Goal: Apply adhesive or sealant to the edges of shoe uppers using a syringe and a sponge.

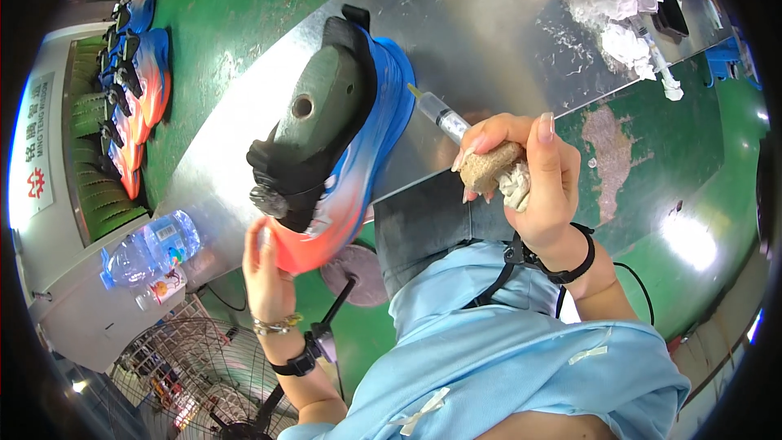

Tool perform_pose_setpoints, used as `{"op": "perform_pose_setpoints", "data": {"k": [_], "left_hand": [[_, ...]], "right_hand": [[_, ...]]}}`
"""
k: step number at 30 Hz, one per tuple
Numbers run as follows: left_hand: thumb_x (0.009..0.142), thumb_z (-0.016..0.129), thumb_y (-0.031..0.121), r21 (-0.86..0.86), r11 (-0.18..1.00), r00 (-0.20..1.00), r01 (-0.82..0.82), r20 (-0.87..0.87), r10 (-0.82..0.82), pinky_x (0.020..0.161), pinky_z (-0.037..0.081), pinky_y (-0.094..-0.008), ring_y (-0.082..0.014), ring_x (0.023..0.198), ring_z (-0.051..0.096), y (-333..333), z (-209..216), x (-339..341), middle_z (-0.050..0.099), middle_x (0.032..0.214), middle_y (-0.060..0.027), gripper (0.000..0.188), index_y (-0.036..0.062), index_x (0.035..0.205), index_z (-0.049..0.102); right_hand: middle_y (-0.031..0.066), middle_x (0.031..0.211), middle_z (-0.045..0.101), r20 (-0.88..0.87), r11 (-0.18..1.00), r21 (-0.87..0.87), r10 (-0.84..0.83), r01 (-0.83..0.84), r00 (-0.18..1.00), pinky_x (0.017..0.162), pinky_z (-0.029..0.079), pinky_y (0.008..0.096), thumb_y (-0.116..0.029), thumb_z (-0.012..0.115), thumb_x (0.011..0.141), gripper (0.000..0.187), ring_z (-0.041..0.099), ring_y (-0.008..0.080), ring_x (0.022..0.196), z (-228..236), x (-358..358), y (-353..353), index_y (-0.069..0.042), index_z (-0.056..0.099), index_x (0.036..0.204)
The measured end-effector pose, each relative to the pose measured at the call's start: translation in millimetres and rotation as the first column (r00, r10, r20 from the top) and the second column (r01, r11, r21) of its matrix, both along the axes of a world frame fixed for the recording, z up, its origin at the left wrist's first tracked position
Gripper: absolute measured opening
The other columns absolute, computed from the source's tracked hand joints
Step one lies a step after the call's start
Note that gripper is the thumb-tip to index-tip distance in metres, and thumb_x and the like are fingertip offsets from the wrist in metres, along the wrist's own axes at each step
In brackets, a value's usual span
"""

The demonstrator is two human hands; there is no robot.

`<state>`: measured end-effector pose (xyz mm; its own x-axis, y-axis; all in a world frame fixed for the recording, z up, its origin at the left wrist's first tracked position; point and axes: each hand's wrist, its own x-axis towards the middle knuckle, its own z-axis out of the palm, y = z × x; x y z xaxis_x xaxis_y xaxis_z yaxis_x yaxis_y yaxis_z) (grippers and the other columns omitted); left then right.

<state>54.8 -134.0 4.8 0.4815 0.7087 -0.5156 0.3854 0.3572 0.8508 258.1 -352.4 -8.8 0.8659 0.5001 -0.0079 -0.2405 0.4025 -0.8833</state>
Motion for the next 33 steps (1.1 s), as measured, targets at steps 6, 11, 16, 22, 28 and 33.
{"op": "perform_pose_setpoints", "data": {"k": [6, 11, 16, 22, 28, 33], "left_hand": [[0.075, 0.063, 0.005, -0.267, 0.955, 0.965, 0.132, 0.253, -0.062, 0.083, 0.047, -0.0359, -0.0219, 0.093, 0.057, -45, -18, -13, 0.054, 0.105, -0.0121, 0.066, 0.0003, 0.128, 0.025], [0.067, 0.071, 0.009, -0.339, 0.903, 0.941, 0.262, 0.298, -0.161, 0.08, 0.048, -0.0339, -0.0204, 0.088, 0.06, -46, -18, -3, 0.058, 0.096, -0.0122, 0.059, -0.0041, 0.113, 0.039], [0.064, 0.071, 0.008, -0.421, 0.828, 0.915, 0.371, 0.318, -0.248, 0.079, 0.047, -0.0325, -0.0184, 0.084, 0.06, -50, -28, 1, 0.06, 0.093, -0.0135, 0.046, -0.0066, 0.101, 0.048], [0.065, 0.07, 0.012, -0.458, 0.77, 0.854, 0.444, 0.476, -0.209, 0.079, 0.047, -0.0314, -0.0198, 0.085, 0.06, -68, -40, 14, 0.06, 0.096, -0.0152, 0.054, -0.0105, 0.107, 0.047], [0.064, 0.071, 0.013, -0.583, 0.615, 0.749, 0.531, 0.662, -0.02, 0.083, 0.046, -0.0342, -0.0231, 0.097, 0.056, -91, -65, 28, 0.053, 0.109, -0.016, 0.063, -0.0078, 0.116, 0.041], [0.062, 0.072, 0.01, -0.675, 0.404, 0.682, 0.618, 0.715, 0.152, 0.088, 0.044, -0.0385, -0.0252, 0.106, 0.051, -109, -76, 51, 0.049, 0.117, -0.0129, 0.071, -0.0012, 0.122, 0.036]], "right_hand": [[0.008, 0.065, 0.057, 0.006, 0.996, -0.074, 0.04, -0.039, 0.999, 0.048, 0.042, 0.02, -0.031, 0.023, 0.095, 0.052, 0.052, 0.0088, 0.054, 7, -10, -3, 0.004, 0.059, 0.082], [0.0075, 0.064, 0.057, 0.014, 0.994, -0.093, 0.066, -0.065, 0.998, 0.047, 0.042, 0.0196, -0.032, 0.023, 0.095, 0.052, 0.052, 0.008, 0.053, 14, -19, -7, 0.004, 0.059, 0.082], [0.0069, 0.066, 0.057, -0.052, 0.985, -0.146, 0.089, -0.096, 0.995, 0.048, 0.042, 0.0191, -0.034, 0.024, 0.095, 0.053, 0.052, 0.0076, 0.055, 26, -23, -14, 0.003, 0.059, 0.082], [0.0077, 0.069, 0.058, -0.128, 0.97, -0.188, 0.129, -0.152, 0.983, 0.05, 0.043, 0.0199, -0.034, 0.023, 0.095, 0.052, 0.053, 0.0088, 0.059, 49, -26, -25, 0.004, 0.058, 0.084], [0.01, 0.066, 0.057, -0.103, 0.937, -0.252, 0.223, -0.242, 0.969, 0.053, 0.043, 0.0236, -0.031, 0.021, 0.094, 0.053, 0.054, 0.0117, 0.058, 71, -29, -54, 0.006, 0.058, 0.082], [0.0177, 0.061, 0.051, 0.12, 0.931, -0.335, 0.196, -0.146, 0.973, 0.039, 0.042, 0.0278, -0.032, 0.011, 0.094, 0.051, 0.047, 0.0192, 0.04, 89, -39, -69, -0.004, 0.05, 0.076]]}}
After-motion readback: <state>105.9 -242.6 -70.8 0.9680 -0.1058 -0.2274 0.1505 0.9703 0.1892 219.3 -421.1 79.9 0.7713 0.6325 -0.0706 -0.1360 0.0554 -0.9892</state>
